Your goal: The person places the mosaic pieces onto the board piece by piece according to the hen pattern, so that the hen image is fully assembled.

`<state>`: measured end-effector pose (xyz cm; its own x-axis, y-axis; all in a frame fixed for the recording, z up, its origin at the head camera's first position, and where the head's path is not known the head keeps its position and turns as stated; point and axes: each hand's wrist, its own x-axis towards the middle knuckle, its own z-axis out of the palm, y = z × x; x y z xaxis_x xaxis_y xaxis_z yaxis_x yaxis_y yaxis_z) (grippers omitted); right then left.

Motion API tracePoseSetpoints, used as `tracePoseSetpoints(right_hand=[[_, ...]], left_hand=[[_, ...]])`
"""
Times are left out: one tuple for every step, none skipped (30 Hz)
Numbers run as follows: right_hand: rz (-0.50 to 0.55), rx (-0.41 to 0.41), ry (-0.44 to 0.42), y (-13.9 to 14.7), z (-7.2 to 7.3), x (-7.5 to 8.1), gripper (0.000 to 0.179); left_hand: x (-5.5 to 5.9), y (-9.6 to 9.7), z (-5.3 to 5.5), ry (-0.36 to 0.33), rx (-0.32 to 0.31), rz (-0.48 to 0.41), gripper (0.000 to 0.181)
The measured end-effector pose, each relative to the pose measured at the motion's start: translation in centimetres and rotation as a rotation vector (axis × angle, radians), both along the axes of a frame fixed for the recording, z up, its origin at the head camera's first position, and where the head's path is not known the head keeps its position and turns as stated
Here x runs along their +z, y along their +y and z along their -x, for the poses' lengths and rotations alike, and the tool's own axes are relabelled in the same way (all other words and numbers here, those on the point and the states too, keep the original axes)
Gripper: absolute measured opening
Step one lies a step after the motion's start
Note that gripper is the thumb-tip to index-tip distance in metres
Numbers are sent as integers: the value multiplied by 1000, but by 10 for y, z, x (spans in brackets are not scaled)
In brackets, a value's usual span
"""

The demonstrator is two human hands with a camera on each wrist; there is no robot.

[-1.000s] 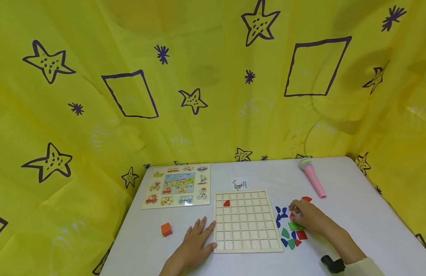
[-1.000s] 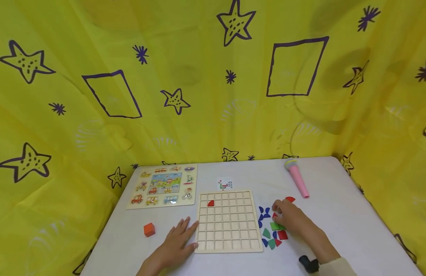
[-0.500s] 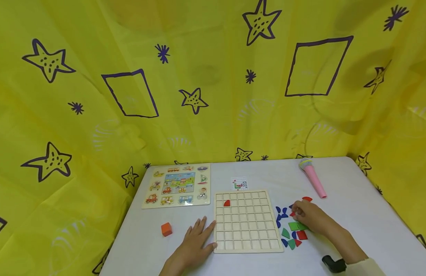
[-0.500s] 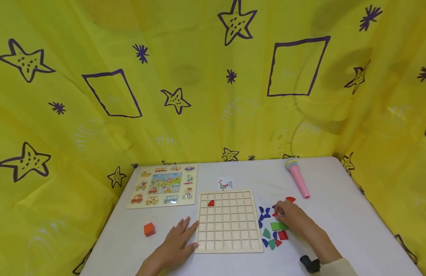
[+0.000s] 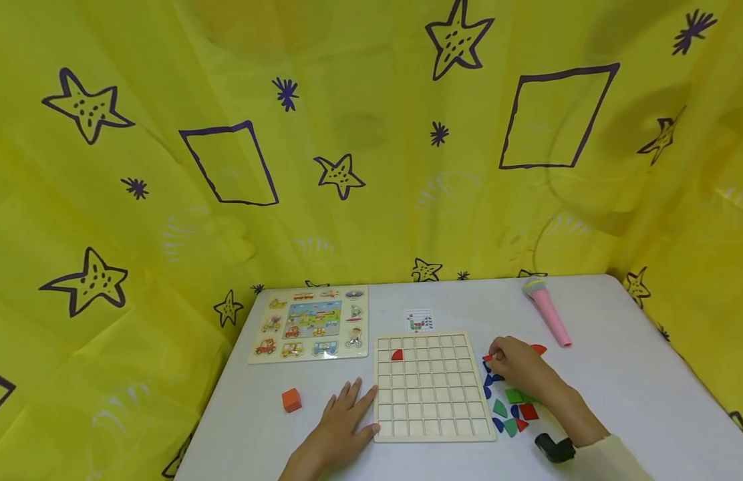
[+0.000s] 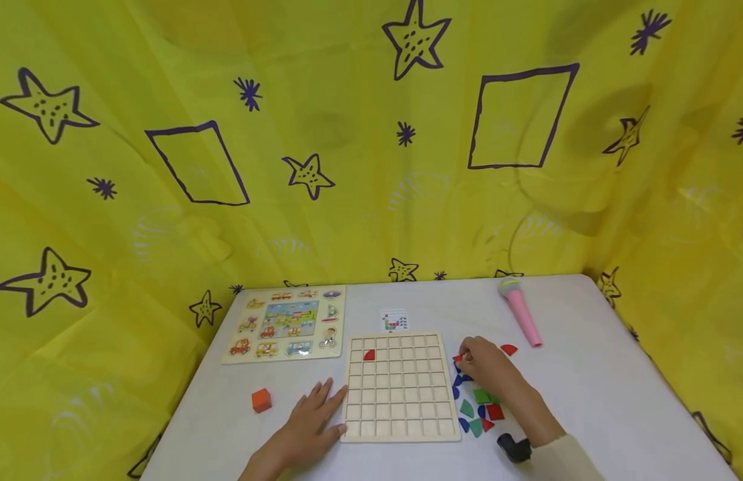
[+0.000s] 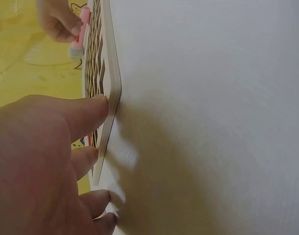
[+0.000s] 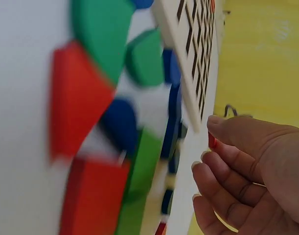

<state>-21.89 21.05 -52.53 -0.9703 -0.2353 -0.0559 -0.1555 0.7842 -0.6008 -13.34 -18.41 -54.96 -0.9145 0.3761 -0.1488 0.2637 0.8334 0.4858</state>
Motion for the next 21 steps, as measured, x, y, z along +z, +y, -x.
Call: tracePoseSetpoints(right_hand=[[3, -1, -4, -8, 2, 1, 18], [1, 1, -2, -15, 4, 2, 17], [0, 7, 4, -24, 6, 2, 17], [-3, 10, 0, -32, 8, 3, 16], [-6, 17, -3, -41, 10, 3, 16], [-9, 22, -3, -50, 13, 3, 15], [-14, 31, 3, -59, 15, 2, 15], [-17, 40, 12, -68, 17, 2, 14], [-18, 51, 18, -77, 19, 2, 13], [-17, 58, 17, -86, 21, 1, 14], [-16, 70, 27, -95, 22, 0, 13], [-12, 80, 36, -104, 23, -1, 13], [-15, 93, 47, -112, 24, -2, 14], [-19, 108, 63, -120, 25, -3, 14], [-24, 128, 81, -127, 26, -5, 15], [-29, 146, 102, -135, 26, -6, 15], [-30, 166, 125, -142, 27, -7, 16], [-32, 189, 148, -149, 27, -9, 16], [-38, 210, 171, -155, 28, -10, 16], [-37, 228, 192, -160, 28, -11, 17], [-36, 244, 212, -166, 29, -12, 18]], left_hand=[[0, 0, 0, 0, 0, -2, 69], [0, 0, 0, 1, 1, -1, 70], [0, 0, -1, 1, 1, -1, 70], [0, 0, -1, 1, 2, -2, 70], [0, 0, -1, 1, 3, -3, 69], [1, 1, -1, 0, 3, -2, 69], [1, 0, -1, -1, 4, -2, 69], [2, 0, -1, -3, 4, 0, 69], [2, 0, -1, -5, 3, 1, 69], [2, 0, -1, -7, 4, 1, 69], [3, 1, -1, -7, 5, 1, 69], [3, 1, -1, -9, 4, 4, 69], [3, 1, 0, -10, 6, 4, 69], [3, 1, 0, -12, 7, 4, 69], [3, 1, 0, -13, 9, 5, 69], [3, 1, 0, -14, 11, 4, 69], [2, 1, 1, -14, 12, 5, 69], [2, 1, 1, -15, 12, 7, 69], [2, 1, 1, -15, 13, 8, 69], [1, 1, 1, -15, 13, 10, 69], [0, 1, 2, -15, 13, 13, 69]])
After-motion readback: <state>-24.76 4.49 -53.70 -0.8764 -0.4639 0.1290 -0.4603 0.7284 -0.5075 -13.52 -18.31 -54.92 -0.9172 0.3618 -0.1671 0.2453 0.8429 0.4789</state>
